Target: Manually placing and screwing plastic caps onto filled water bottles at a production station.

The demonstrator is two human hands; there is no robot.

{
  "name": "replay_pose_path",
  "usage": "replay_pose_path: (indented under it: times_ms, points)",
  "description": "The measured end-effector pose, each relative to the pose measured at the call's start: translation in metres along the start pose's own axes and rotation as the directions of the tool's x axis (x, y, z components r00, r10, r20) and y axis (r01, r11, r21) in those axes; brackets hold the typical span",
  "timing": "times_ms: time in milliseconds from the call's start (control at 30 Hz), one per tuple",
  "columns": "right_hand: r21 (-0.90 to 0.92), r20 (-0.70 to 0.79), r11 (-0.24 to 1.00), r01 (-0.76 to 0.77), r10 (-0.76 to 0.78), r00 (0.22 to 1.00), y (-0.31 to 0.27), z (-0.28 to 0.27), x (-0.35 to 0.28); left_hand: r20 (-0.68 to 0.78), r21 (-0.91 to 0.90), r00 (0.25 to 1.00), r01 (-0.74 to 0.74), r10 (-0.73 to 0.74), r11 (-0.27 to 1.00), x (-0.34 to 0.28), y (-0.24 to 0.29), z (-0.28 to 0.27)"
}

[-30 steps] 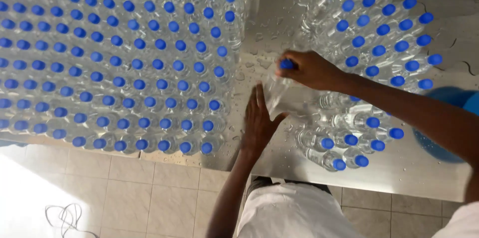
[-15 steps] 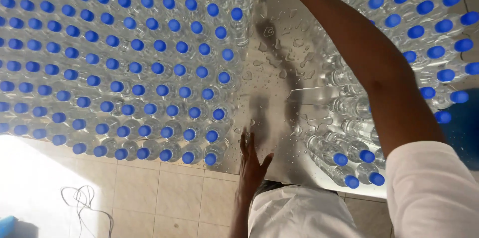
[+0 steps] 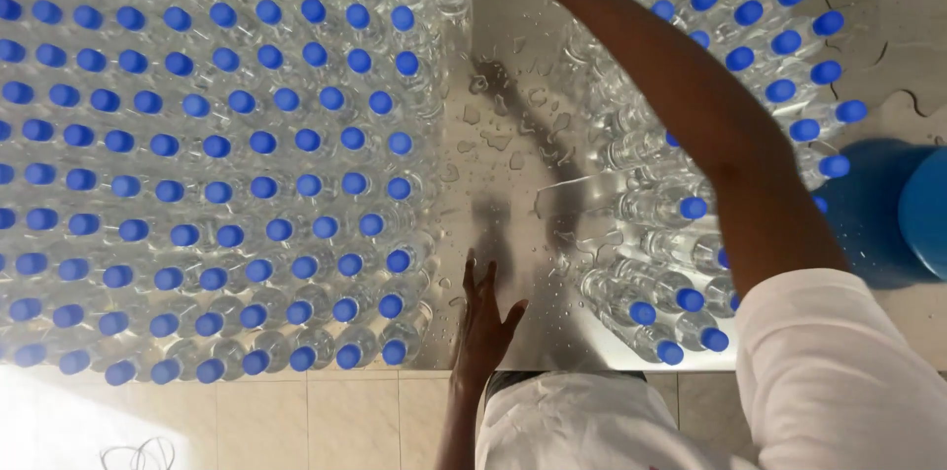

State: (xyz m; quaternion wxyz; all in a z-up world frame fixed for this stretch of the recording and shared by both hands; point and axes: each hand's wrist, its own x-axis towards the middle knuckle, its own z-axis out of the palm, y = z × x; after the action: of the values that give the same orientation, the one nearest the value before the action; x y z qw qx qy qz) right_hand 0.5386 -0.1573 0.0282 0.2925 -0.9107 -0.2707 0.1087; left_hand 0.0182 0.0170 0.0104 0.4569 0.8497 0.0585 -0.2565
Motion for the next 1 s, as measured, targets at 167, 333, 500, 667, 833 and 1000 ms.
replay_pose_path:
  times_ms: [167, 333, 500, 667, 833, 1000]
  points:
    - [-0.510, -0.035, 0.827, -0.236, 0.254, 0.967, 0.009, -0.069, -0.116, 0.004, -0.055, 1.000, -0.021, 0.022, 0.998, 0.002, -0.024, 0.015]
    - [-0.677, 0.001, 0.711, -0.190, 0.258, 0.966, 0.080, -0.046, -0.165, 0.113, -0.130, 0.993, -0.029, 0.044, 0.991, 0.005, -0.033, 0.026]
    - [-0.747, -0.043, 0.665, -0.017, -0.023, 0.999, 0.047, 0.003, -0.177, -0.066, -0.013, 0.954, -0.295, 0.294, 0.955, 0.010, -0.012, 0.025]
    - [-0.483, 0.053, 0.871, 0.088, -0.071, 0.996, -0.082, 0.013, -0.252, -0.185, 0.012, 0.956, -0.228, 0.226, 0.974, 0.011, 0.039, -0.013]
    - [0.172, 0.311, 0.971, -0.164, 0.104, 0.945, -0.173, 0.002, -0.300, -0.175, -0.149, 0.959, -0.248, 0.221, 0.957, 0.010, 0.057, -0.030]
    - [0.337, 0.390, 0.874, -0.351, 0.210, 0.896, -0.149, 0.026, -0.310, 0.035, -0.765, 0.986, -0.077, 0.161, 0.639, 0.036, -0.016, 0.031]
